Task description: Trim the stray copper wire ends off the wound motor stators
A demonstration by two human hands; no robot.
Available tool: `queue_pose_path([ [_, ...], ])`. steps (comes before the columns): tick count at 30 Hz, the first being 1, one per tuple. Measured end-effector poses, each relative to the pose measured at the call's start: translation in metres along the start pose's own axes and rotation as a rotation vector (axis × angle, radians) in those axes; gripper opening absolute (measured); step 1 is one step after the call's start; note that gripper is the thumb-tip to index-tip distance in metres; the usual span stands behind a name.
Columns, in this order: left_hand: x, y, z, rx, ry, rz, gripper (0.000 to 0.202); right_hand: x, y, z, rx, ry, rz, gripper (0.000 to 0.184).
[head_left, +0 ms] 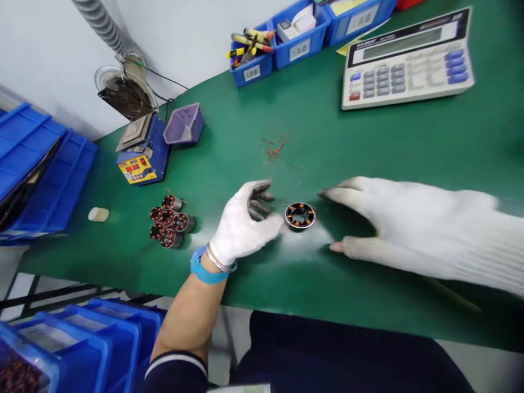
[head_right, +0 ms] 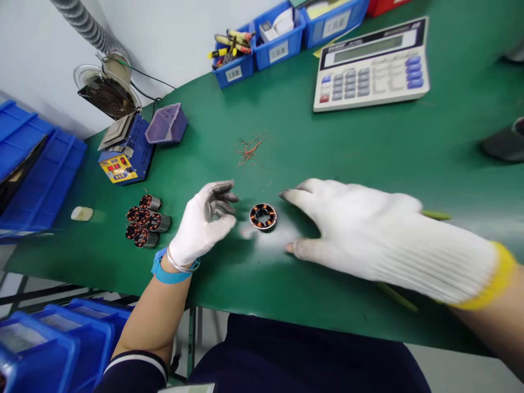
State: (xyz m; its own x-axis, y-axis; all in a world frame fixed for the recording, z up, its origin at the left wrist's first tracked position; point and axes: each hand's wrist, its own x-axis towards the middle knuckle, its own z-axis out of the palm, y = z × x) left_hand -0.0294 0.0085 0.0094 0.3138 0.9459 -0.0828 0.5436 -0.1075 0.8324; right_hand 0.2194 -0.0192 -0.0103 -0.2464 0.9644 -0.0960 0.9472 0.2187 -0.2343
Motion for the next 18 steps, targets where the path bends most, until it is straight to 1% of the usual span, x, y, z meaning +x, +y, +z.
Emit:
queue_pose_path([
  [1, 0.000, 0.001, 0.005, 0.018, 0.036, -0.066, 0.071, 0.005, -0.007, 0.003, 0.024, 0.031, -0.027, 0.073],
  [2, 0.000, 0.002, 0.012, 0.063, 0.056, -0.102, 0.076, 0.009, -0.012, 0.008, 0.053, 0.075, -0.072, 0.073],
  [3, 0.000, 0.002, 0.019, 0.116, 0.060, -0.107, 0.082, 0.011, -0.016, 0.016, 0.082, 0.124, -0.130, 0.072],
  [5, 0.001, 0.000, 0.031, 0.196, 0.044, -0.053, 0.088, 0.013, -0.021, 0.031, 0.120, 0.195, -0.225, 0.067],
  [7, 0.003, -0.002, 0.039, 0.222, 0.042, 0.008, 0.084, 0.014, -0.022, 0.042, 0.125, 0.194, -0.264, 0.062],
  [8, 0.003, -0.003, 0.040, 0.220, 0.047, 0.022, 0.082, 0.014, -0.021, 0.043, 0.116, 0.182, -0.264, 0.059],
  [11, 0.004, -0.005, 0.041, 0.181, 0.061, 0.032, 0.080, 0.018, -0.013, 0.036, 0.090, 0.130, -0.211, 0.046],
  [13, 0.004, -0.007, 0.041, 0.169, 0.090, 0.063, 0.079, 0.022, -0.004, 0.025, 0.111, 0.148, -0.107, 0.040],
  [14, 0.003, -0.009, 0.042, 0.178, 0.118, 0.092, 0.077, 0.023, -0.001, 0.021, 0.168, 0.161, -0.034, 0.037],
  [16, 0.002, -0.012, 0.044, 0.225, 0.178, 0.167, 0.075, 0.025, 0.001, 0.015, 0.401, 0.150, 0.099, 0.037],
  [18, 0.002, -0.016, 0.047, 0.287, 0.229, 0.253, 0.075, 0.025, -0.004, 0.014, 0.653, 0.098, 0.138, 0.044],
])
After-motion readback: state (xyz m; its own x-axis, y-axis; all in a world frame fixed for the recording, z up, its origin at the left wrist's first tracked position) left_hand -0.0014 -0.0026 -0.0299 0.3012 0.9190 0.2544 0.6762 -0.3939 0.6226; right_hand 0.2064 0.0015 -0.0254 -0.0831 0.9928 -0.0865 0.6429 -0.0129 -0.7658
